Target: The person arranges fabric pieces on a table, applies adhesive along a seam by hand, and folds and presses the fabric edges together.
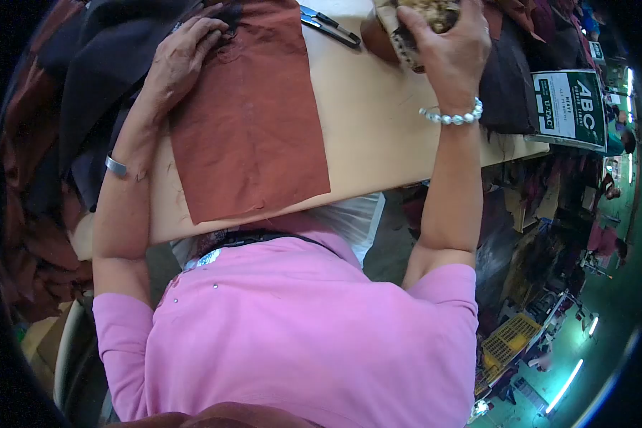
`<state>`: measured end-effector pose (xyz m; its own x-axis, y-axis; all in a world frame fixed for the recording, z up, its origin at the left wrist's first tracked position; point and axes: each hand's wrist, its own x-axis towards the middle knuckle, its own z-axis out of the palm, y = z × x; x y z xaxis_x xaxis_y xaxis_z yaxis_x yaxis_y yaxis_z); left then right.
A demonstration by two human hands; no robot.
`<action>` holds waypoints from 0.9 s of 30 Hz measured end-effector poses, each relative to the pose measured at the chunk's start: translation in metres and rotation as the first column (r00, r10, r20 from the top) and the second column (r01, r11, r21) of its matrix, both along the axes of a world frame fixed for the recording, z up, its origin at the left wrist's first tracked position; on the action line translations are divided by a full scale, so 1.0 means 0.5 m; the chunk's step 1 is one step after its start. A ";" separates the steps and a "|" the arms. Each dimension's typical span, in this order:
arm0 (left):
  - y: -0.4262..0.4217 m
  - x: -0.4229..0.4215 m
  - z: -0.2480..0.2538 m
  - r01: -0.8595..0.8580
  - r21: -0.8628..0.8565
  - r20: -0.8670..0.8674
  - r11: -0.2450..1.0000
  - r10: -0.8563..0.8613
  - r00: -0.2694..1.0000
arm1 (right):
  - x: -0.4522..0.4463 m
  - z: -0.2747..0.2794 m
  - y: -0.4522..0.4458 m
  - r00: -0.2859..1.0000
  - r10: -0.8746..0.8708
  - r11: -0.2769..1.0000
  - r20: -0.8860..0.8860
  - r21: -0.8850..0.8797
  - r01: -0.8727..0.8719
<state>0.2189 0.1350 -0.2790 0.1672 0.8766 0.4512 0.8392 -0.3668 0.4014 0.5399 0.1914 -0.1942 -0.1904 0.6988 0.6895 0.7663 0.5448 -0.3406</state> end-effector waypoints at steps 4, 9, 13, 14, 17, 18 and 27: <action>-0.002 0.002 0.009 0.010 -0.010 0.035 1.000 -0.009 0.999 | 0.044 0.002 -0.005 0.739 0.081 0.962 -0.669 -0.142 -0.235; -0.001 0.001 0.007 -0.020 0.005 0.053 1.000 0.020 0.998 | 0.145 -0.062 -0.010 0.909 -0.102 0.978 -0.404 -0.206 0.019; -0.005 0.005 0.011 -0.037 -0.067 0.104 0.997 0.044 0.994 | 0.151 -0.051 -0.018 0.985 -0.174 0.983 -0.016 -0.059 0.172; -0.006 0.005 0.010 -0.038 -0.067 0.099 0.997 0.045 0.994 | 0.138 -0.029 -0.024 0.961 -0.212 0.977 0.179 0.054 0.206; -0.007 0.004 0.010 -0.050 -0.078 0.085 0.996 0.056 0.995 | 0.064 0.029 -0.044 0.845 -0.070 0.988 0.530 0.154 -0.015; -0.010 0.007 0.016 -0.052 -0.089 0.079 0.995 0.059 0.995 | 0.052 0.032 -0.047 0.780 -0.045 0.991 0.625 0.126 -0.043; -0.006 0.003 0.016 -0.022 -0.108 0.108 0.994 0.034 0.994 | 0.050 0.002 0.012 0.512 -0.020 0.970 0.859 -0.107 0.217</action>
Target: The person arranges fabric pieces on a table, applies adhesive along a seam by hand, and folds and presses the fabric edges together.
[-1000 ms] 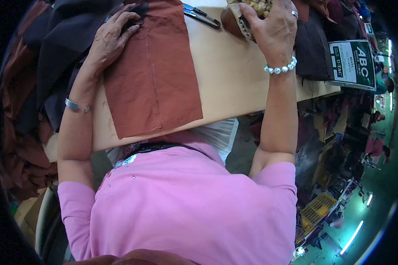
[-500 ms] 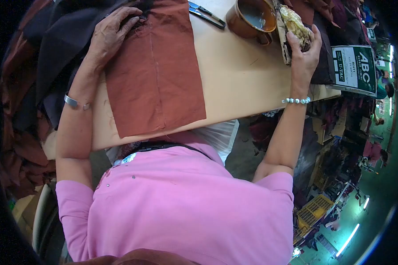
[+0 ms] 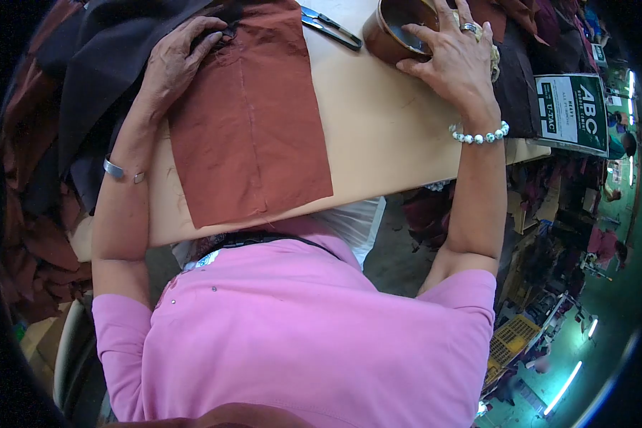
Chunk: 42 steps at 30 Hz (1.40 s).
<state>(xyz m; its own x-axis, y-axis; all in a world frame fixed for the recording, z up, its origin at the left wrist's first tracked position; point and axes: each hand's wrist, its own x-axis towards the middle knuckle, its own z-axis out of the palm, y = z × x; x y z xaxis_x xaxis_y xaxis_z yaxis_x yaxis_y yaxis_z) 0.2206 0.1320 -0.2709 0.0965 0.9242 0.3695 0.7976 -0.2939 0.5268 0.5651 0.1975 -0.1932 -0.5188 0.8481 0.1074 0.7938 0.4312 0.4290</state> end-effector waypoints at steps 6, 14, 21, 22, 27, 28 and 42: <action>0.003 -0.004 -0.002 0.006 0.021 -0.026 1.000 -0.006 1.000 | 0.026 0.019 0.015 0.913 0.214 0.970 -0.347 -0.032 -0.239; 0.001 -0.007 0.019 0.069 -0.158 0.167 0.985 -0.042 0.985 | -0.058 0.053 -0.078 0.854 0.350 0.934 -0.384 0.070 -0.351; 0.000 0.001 0.015 0.041 -0.051 0.133 0.998 -0.034 0.990 | -0.261 -0.076 -0.085 0.559 0.172 0.803 -0.811 -0.213 -0.557; 0.002 0.001 0.013 0.055 -0.025 0.126 0.998 -0.051 0.991 | -0.272 -0.102 -0.073 0.522 0.169 0.793 -0.836 -0.200 -0.576; 0.006 -0.004 -0.002 0.089 0.076 0.105 0.993 -0.096 0.990 | -0.294 -0.133 -0.077 0.517 0.142 0.827 -0.844 -0.186 -0.530; 0.007 -0.005 -0.004 0.091 0.073 0.098 0.993 -0.098 0.990 | -0.297 -0.132 -0.076 0.529 0.173 0.832 -0.831 -0.163 -0.530; 0.009 -0.009 -0.012 0.082 0.109 0.071 0.991 -0.090 0.993 | -0.261 -0.120 -0.117 0.546 0.162 0.740 -0.822 -0.264 -0.618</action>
<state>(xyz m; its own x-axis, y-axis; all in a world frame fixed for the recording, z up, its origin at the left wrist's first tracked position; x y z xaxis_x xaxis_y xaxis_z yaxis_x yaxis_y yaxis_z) 0.2163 0.1365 -0.2767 0.1419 0.8690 0.4741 0.7263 -0.4168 0.5465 0.4348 0.1388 -0.2534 -0.7466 0.6139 0.2565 0.4092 0.7277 -0.5505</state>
